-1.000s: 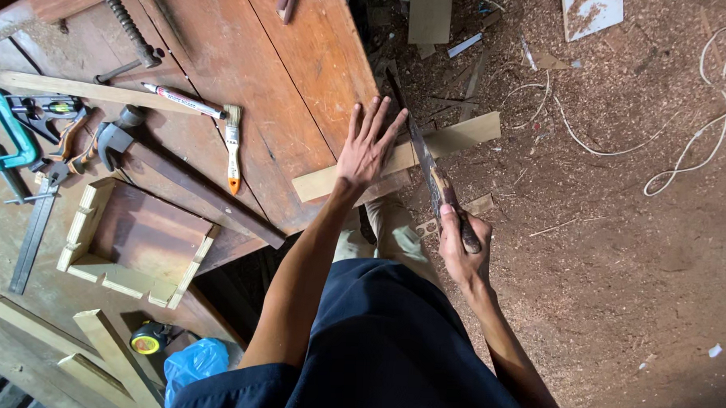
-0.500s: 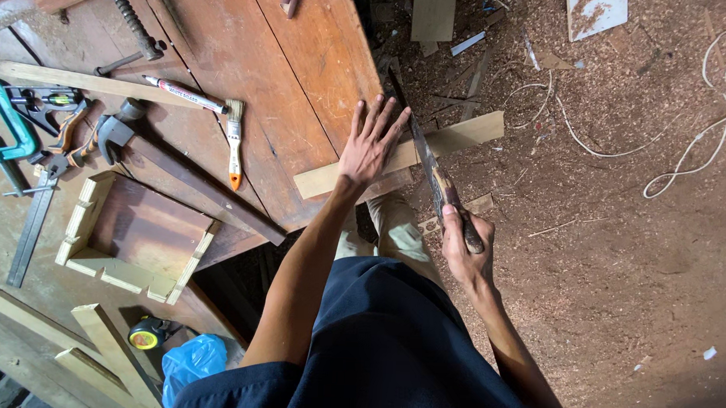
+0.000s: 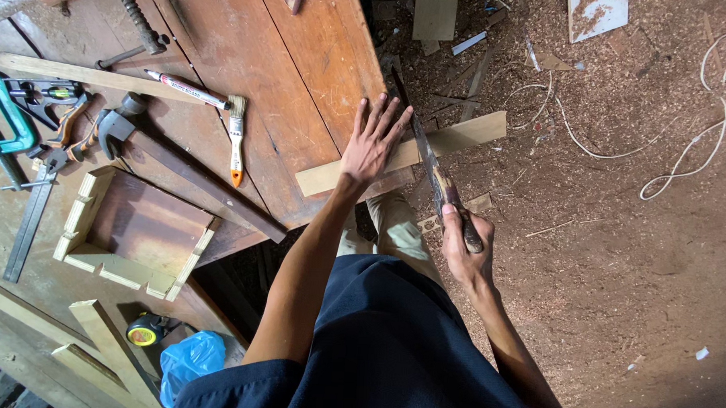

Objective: The person assembles a small wooden box by hand. They use a hammer to tap nails into the frame, then attach a bottom panel and a lid, securing each with nails. The person also saws a separate piece of wood on the workbench.

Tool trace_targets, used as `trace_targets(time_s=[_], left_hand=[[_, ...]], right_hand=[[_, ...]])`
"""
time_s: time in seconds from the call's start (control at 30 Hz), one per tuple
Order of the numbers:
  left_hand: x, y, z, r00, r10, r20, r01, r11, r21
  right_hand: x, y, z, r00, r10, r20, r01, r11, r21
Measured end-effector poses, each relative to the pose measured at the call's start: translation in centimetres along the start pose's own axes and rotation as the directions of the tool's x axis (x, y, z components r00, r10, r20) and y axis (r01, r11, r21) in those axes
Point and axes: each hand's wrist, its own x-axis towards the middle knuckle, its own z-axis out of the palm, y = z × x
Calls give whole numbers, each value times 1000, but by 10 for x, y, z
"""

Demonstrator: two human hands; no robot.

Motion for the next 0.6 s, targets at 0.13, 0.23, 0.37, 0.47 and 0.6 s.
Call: trace_targets(time_s=[0.13, 0.23, 0.37, 0.47, 0.6], left_hand=[[-1, 1, -1, 999, 4, -39, -4, 1000, 3], [3, 2, -2, 998, -30, -60, 28, 999, -40], [4, 4, -9, 996, -79, -50, 77, 996, -33], [6, 5, -17, 974, -181, -134, 175, 983, -60], [8, 6, -21, 954, -264, -144, 245, 960, -134]], right_hand=[[1, -5, -1, 1000, 27, 2, -27, 1000, -10], [4, -11, -2, 1000, 15, 5, -15, 999, -29], [4, -17, 0, 1000, 0, 15, 1, 998, -59], [7, -17, 2, 1000, -16, 7, 17, 993, -115], [12, -16, -3, 1000, -17, 16, 19, 993, -112]])
